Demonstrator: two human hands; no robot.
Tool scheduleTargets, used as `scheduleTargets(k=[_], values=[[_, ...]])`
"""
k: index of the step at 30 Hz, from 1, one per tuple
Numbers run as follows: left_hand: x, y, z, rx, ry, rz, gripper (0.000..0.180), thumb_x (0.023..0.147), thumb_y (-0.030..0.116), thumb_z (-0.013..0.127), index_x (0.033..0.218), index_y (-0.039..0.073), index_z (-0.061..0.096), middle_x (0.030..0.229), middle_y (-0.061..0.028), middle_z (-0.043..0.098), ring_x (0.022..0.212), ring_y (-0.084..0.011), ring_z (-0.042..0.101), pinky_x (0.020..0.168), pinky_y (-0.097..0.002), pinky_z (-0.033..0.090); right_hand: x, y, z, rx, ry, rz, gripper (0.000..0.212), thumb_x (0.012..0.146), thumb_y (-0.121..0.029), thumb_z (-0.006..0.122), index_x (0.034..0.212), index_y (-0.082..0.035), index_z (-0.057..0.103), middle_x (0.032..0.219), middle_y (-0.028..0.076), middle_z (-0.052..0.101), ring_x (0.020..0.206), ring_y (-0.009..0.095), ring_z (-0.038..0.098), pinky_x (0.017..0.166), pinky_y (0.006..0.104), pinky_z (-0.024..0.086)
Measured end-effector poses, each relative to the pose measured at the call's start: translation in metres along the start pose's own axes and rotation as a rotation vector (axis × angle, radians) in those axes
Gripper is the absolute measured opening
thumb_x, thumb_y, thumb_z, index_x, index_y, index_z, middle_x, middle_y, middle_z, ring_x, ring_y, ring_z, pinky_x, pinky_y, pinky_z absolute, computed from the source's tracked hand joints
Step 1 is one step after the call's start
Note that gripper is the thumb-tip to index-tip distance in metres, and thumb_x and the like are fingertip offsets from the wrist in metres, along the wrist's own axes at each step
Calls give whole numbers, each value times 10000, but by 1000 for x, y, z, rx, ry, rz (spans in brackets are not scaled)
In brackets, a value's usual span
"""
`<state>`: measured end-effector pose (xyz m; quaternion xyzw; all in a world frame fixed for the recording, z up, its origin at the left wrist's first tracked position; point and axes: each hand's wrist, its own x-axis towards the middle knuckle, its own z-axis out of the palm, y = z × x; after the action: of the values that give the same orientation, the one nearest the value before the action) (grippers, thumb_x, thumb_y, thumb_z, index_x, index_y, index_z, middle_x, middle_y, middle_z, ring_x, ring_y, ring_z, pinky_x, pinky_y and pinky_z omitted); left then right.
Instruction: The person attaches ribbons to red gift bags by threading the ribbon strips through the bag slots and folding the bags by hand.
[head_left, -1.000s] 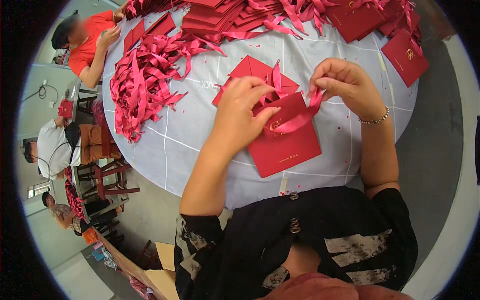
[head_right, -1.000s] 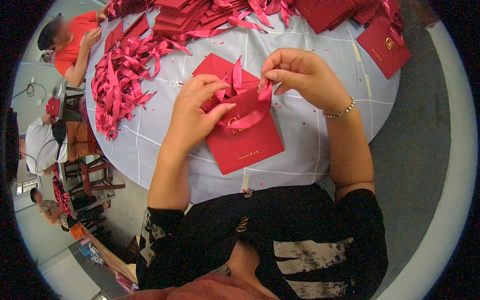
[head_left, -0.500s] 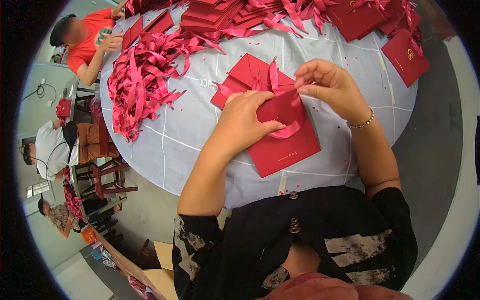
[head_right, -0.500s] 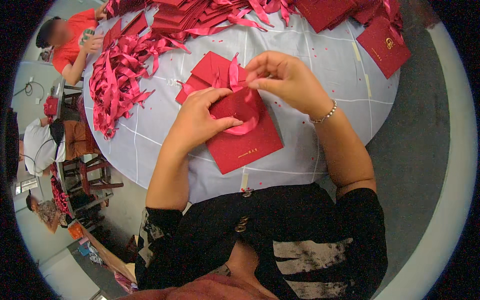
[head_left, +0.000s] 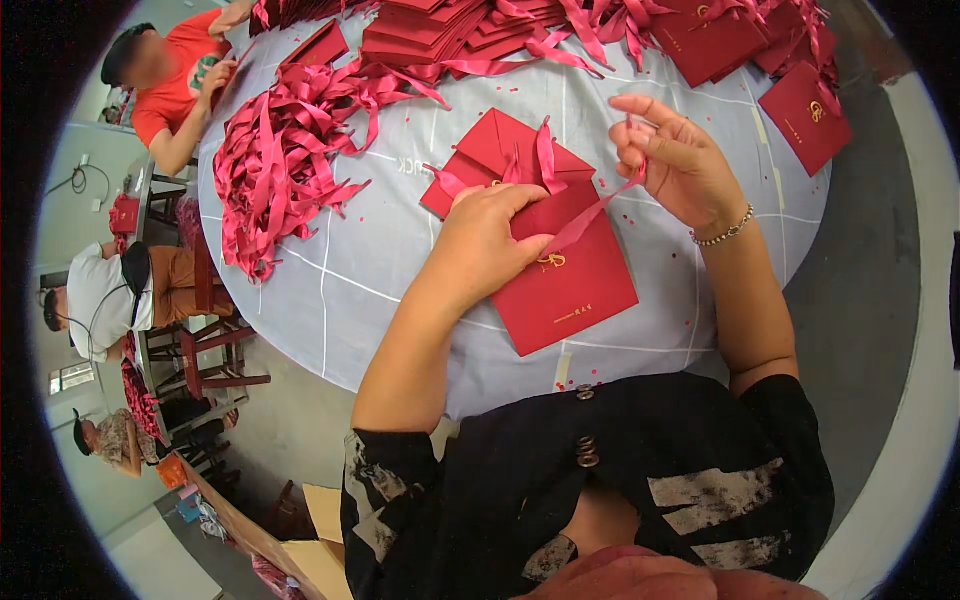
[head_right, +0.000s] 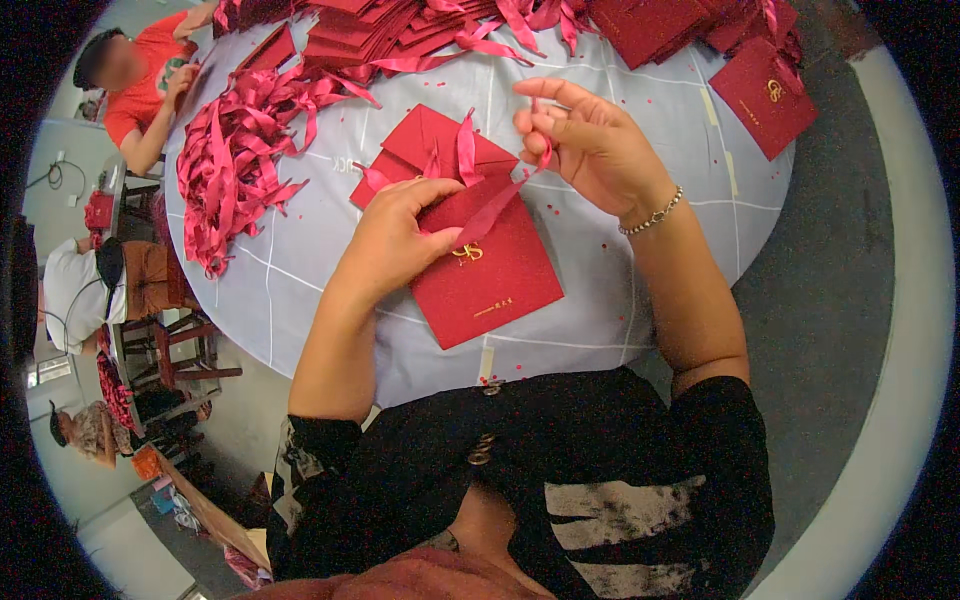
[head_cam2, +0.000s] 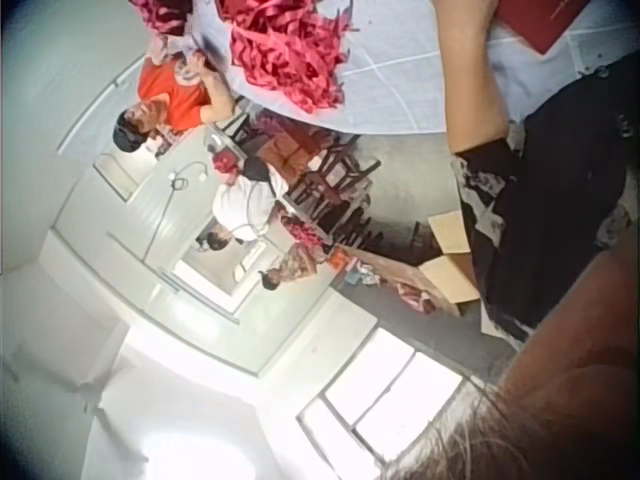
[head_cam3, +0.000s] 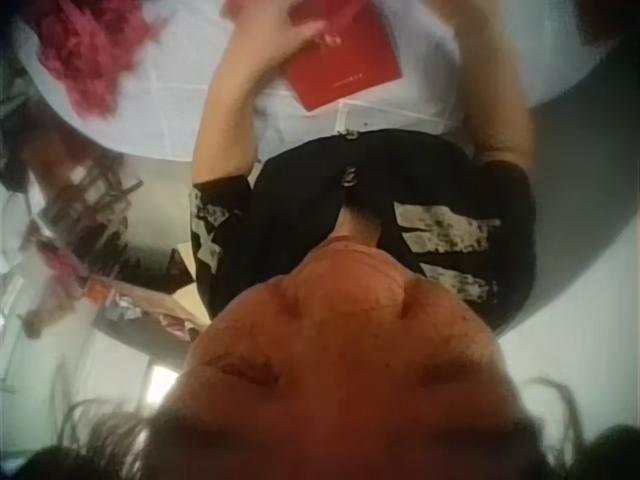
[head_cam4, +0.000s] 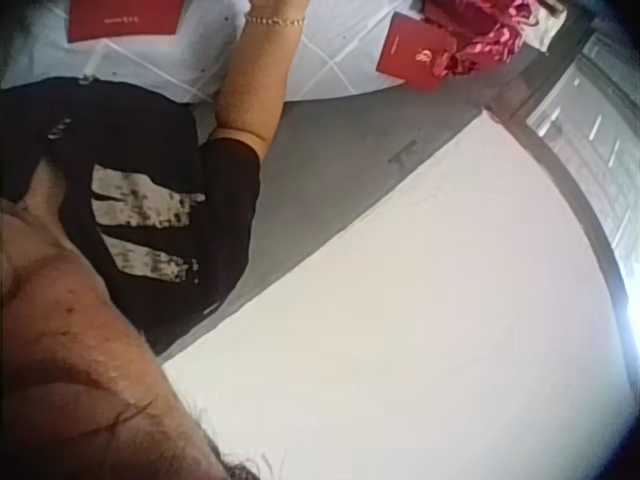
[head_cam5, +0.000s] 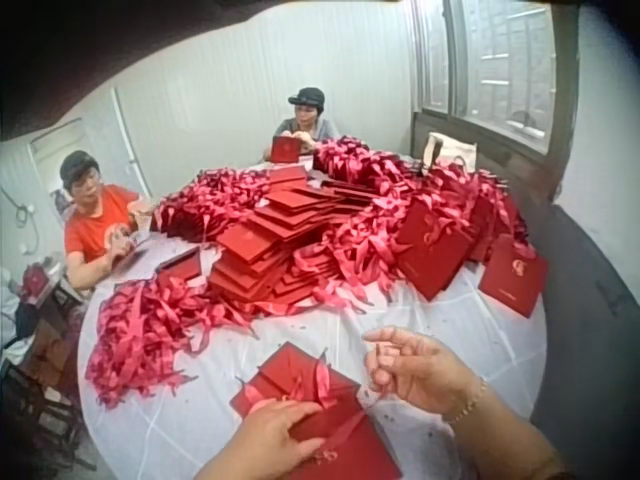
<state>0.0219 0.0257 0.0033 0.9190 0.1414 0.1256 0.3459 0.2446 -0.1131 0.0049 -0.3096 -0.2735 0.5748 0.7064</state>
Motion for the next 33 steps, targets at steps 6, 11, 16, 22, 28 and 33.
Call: scheduleTargets(k=[6, 11, 16, 22, 28, 33], values=[[1, 3, 0, -26, 34, -97, 353, 737, 180, 813, 1015, 4, 685, 927, -162, 686, 871, -322, 660, 782, -377, 507, -5, 5, 19, -671, 76, 226, 178, 927, -77, 639, 1071, 28, 634, 885, 77, 712, 676, 86, 607, 628, 221, 513], [1, 4, 0, -48, 75, -132, 304, 748, 210, 804, 940, 7, 685, 874, -157, 685, 845, -329, 655, 781, -397, 492, -12, 20, 35, -1187, 120, 58, 121, 858, -78, 700, 937, 13, 705, 805, 119, 715, 675, 146, 661, 615, 275, 516], [-1, 4, 3, 36, 111, -79, 312, 747, 206, 814, 950, 9, 683, 888, -155, 683, 851, -325, 655, 754, -390, 502, -9, 30, 40, -1331, 109, -70, 126, 826, -93, 707, 909, 2, 703, 791, 167, 684, 673, 257, 667, 621, 336, 518], [-2, 8, 8, 118, 172, -28, 247, 785, 197, 760, 935, 18, 680, 882, -138, 689, 873, -316, 641, 890, -423, 445, -10, 39, 42, -1476, 81, -236, 66, 862, -42, 674, 901, 7, 653, 793, 152, 636, 674, 267, 612, 617, 339, 481], [-3, 16, 12, 206, 269, 143, 147, 763, 119, 741, 860, 42, 661, 787, -102, 638, 811, -291, 622, 921, -435, 434, -16, 48, 50, -1550, 152, -283, 56, 871, -31, 630, 903, -6, 591, 838, 169, 617, 758, 362, 608, 660, 408, 487], [-3, 21, 13, 238, 317, 257, 90, 740, 42, 705, 803, 41, 641, 754, -97, 610, 774, -286, 605, 921, -450, 442, -21, 54, 62, -1726, 136, -358, 113, 803, -32, 588, 891, 7, 529, 828, 202, 599, 774, 386, 603, 715, 456, 508]])
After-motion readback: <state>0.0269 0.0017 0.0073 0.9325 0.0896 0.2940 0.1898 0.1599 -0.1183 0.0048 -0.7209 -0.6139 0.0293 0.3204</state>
